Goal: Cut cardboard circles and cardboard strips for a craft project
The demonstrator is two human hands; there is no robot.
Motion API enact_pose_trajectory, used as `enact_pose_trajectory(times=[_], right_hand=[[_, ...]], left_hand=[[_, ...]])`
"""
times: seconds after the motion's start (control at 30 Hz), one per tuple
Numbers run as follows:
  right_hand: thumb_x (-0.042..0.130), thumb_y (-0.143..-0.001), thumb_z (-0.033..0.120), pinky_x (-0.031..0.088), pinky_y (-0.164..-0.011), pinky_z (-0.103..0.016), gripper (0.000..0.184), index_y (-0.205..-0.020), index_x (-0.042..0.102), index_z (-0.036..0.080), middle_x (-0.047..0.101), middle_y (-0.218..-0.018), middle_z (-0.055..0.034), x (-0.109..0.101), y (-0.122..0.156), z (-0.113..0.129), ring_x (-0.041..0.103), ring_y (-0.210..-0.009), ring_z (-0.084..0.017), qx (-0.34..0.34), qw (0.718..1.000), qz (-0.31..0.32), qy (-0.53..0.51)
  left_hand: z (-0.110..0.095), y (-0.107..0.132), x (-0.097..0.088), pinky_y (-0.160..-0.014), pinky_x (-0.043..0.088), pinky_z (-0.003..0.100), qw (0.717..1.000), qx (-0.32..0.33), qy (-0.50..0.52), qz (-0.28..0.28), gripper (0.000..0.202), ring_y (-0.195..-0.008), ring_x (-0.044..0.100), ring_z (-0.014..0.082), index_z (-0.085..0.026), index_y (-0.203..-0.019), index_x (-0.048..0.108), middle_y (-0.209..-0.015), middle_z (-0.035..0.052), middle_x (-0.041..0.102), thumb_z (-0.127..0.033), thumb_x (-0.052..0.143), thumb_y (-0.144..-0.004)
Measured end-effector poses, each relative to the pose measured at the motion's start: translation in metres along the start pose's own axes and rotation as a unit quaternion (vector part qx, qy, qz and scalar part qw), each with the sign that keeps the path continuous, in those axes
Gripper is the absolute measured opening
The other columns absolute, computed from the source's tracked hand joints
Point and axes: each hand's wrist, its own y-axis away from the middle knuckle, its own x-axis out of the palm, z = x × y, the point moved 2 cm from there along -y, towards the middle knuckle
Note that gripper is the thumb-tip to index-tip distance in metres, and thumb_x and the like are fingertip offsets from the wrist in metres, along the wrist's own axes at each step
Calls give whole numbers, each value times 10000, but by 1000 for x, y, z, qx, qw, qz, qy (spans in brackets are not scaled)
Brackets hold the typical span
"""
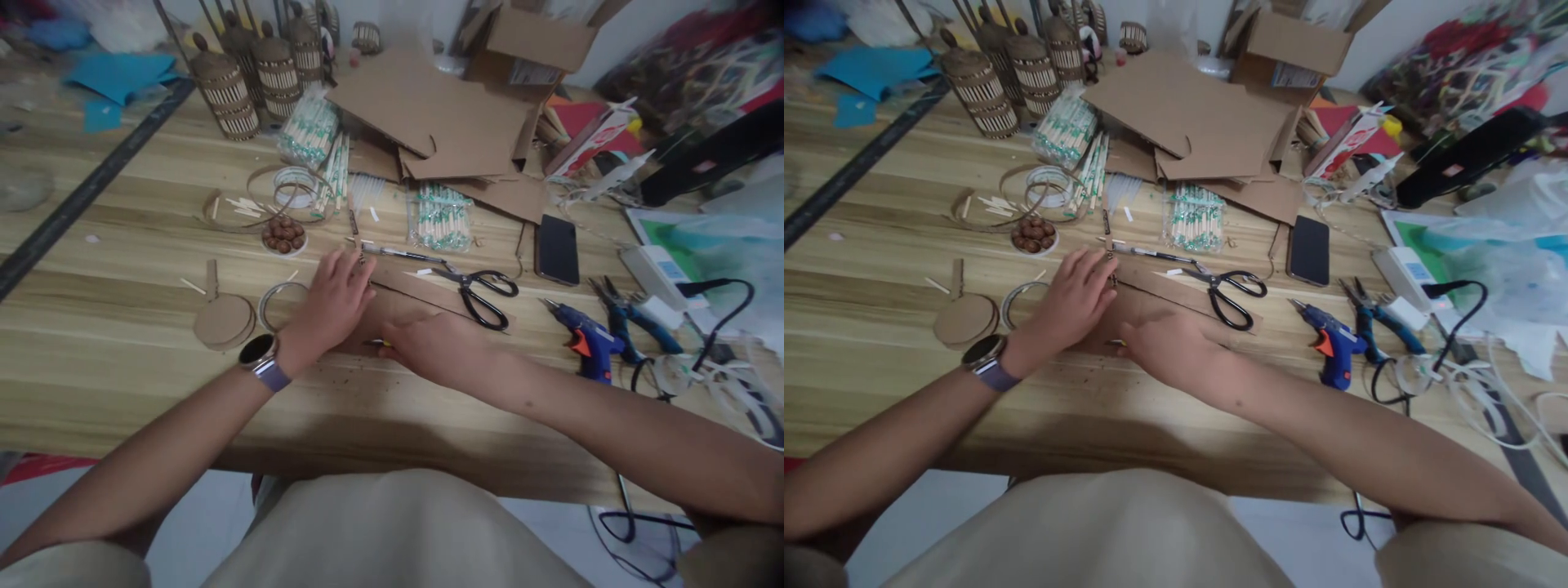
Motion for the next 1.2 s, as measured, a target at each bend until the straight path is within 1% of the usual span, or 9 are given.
enact_pose_trajectory(times=[0.1, 0.23, 0.4, 0.5, 0.57, 0.67, 0.73, 0.9, 1.2], right_hand=[[466, -1058, 395, 356, -524, -296, 358, -1260, 661, 172, 790, -907, -132, -2, -2, 4, 754, -798, -273, -3, 1000, -1, 12], [469, -1056, 386, 357, -515, -296, 374, -1289, 643, 151, 786, -881, -136, 3, -4, 5, 751, -779, -272, -5, 1000, -14, 16], [463, -1058, 366, 373, -515, -278, 296, -1149, 677, 183, 779, -813, -110, 7, -7, 6, 752, -736, -262, -11, 1000, 7, 6], [441, -1066, 347, 396, -500, -280, 294, -1125, 677, 182, 776, -786, -110, 3, -7, 8, 759, -718, -277, -6, 999, 30, 9], [447, -1050, 253, 412, -492, -286, 258, -1135, 679, 178, 776, -782, -109, -2, -6, 11, 765, -723, -285, -5, 999, 47, 15], [462, -942, 30, 448, -512, -288, 363, -1210, 668, 163, 783, -818, -121, -13, -5, 18, 766, -733, -275, 2, 997, 64, 37], [470, -888, -24, 480, -548, -288, 445, -1261, 653, 137, 788, -874, -147, -21, -6, 22, 762, -745, -259, 6, 997, 66, 40], [525, -903, 30, 534, -622, -304, 347, -1214, 672, 72, 780, -915, -205, -31, -12, 29, 761, -785, -254, 4, 997, 67, 27], [551, -904, 35, 559, -632, -302, 286, -1142, 700, 90, 782, -945, -203, -27, -13, 32, 771, -805, -254, -11, 998, 67, 17]], left_hand=[[-2, -13, 18, -1213, 249, 620, 1000, 9, 22, 3, 539, -1498, 289, 410, -13, -1508, 393, -1553, 289, 409, -276, 410, -1038], [1, -15, 35, -1220, 252, 591, 999, 8, 23, 24, 599, -1510, 276, 415, 0, -1528, 354, -1569, 299, 388, -317, 450, -1028], [11, -12, 38, -1222, 276, 563, 999, 13, 16, 35, 573, -1496, 315, 397, -28, -1528, 373, -1577, 279, 388, -331, 412, -1044], [15, -12, 37, -1229, 270, 554, 998, 39, 24, 43, 570, -1507, 311, 374, -35, -1539, 353, -1595, 275, 363, -328, 392, -1050], [15, -11, 36, -1229, 270, 558, 997, 53, 19, 49, 576, -1507, 311, 385, -14, -1539, 346, -1600, 292, 345, -313, 397, -1049], [13, -11, 36, -1217, 287, 571, 997, 60, 9, 51, 573, -1489, 336, 411, 2, -1509, 391, -1587, 314, 355, -310, 457, -1033], [12, -10, 36, -1209, 298, 581, 997, 61, 11, 47, 513, -1484, 345, 413, -25, -1446, 479, -1585, 307, 364, -310, 500, -1020], [10, -7, 37, -1175, 345, 601, 997, 63, 16, 32, 342, -1472, 362, 410, -96, -1253, 624, -1577, 275, 394, -318, 552, -1004], [8, -5, 38, -1128, 412, 580, 996, 84, -23, 4, 277, -1427, 410, 405, -129, -1185, 659, -1530, 234, 457, -310, 568, -997]])
